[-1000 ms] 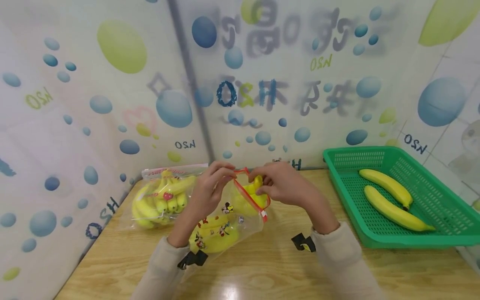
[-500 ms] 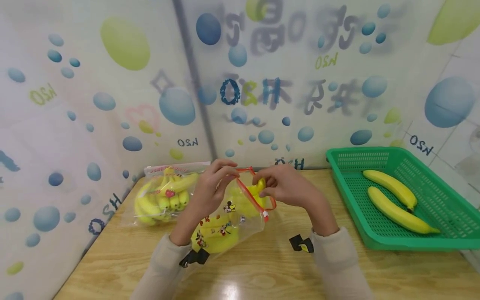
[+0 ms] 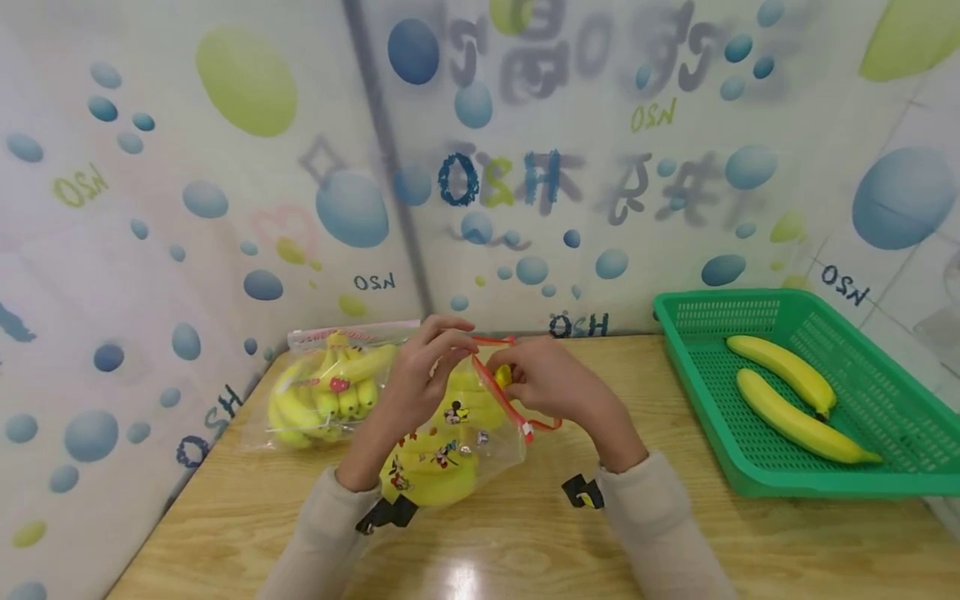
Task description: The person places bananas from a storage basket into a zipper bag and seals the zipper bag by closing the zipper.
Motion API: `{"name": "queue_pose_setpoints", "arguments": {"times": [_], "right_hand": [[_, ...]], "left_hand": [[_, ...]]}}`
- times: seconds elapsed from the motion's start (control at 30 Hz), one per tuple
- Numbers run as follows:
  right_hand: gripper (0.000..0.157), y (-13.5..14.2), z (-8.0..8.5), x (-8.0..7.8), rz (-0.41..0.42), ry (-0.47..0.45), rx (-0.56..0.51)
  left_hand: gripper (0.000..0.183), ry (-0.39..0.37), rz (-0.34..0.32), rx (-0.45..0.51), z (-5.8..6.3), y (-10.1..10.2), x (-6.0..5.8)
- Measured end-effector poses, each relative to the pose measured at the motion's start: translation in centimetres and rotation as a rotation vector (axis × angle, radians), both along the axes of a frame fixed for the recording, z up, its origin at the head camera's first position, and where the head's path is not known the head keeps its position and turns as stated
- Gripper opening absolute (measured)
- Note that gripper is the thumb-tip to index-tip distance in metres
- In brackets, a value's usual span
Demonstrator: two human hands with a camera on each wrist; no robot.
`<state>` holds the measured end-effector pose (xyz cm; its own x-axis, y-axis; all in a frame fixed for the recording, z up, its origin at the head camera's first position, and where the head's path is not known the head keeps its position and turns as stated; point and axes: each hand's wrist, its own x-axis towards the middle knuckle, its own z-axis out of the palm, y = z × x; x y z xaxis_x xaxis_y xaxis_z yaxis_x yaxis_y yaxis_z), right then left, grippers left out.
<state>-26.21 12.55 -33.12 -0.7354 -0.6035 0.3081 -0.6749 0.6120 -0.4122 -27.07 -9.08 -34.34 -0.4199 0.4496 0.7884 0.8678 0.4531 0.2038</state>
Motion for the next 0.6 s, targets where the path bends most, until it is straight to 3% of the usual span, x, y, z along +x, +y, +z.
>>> {"name": "queue_pose_setpoints", "arguments": {"times": [0.23,0.4,0.6], "right_hand": [[0.015,-1.3,-0.8,-0.5,-0.012,0.096,0.025],[0.004,-1.8,-1.4,-0.7,-0.035,0.066,0.022],[0.009,-2.1,-2.1,-0.9,-0.056,0.039,0.028]], "left_hand": [[0.013,0.005,0.000,0.015,0.2,0.0,0.2],[0.013,-0.008,-0.002,0.021,0.3,-0.1,0.3],[0.011,-0.018,-0.005,0.007,0.2,0.0,0.2]]}}
